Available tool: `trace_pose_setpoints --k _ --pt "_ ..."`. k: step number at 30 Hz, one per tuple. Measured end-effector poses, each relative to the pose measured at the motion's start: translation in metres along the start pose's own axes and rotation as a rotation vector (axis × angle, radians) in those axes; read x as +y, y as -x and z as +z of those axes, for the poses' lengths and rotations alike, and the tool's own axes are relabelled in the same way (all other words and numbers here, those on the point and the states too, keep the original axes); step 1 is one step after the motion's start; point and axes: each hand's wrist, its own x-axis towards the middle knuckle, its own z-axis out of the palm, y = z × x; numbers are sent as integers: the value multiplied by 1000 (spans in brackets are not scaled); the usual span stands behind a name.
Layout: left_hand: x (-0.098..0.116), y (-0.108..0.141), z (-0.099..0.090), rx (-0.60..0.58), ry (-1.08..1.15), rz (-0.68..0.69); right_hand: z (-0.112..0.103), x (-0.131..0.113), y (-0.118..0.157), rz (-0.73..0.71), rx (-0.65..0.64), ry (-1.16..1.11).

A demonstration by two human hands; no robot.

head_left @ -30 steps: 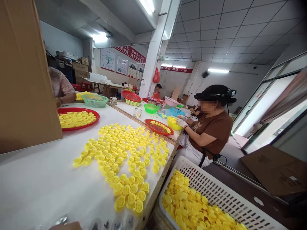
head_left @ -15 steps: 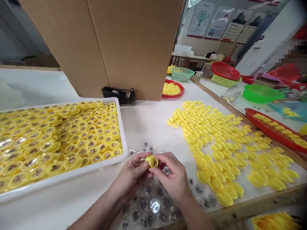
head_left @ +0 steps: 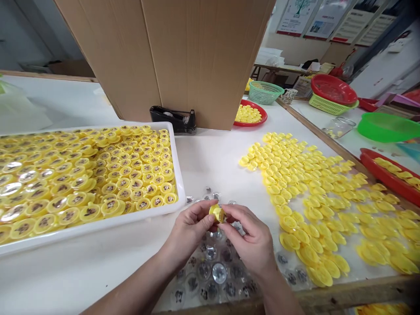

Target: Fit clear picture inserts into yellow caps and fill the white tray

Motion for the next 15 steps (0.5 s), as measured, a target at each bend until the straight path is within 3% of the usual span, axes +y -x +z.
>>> trace_pose_setpoints --k 15 --pt "-1 2 0 -20 -47 16 2 0 1 -59 40 74"
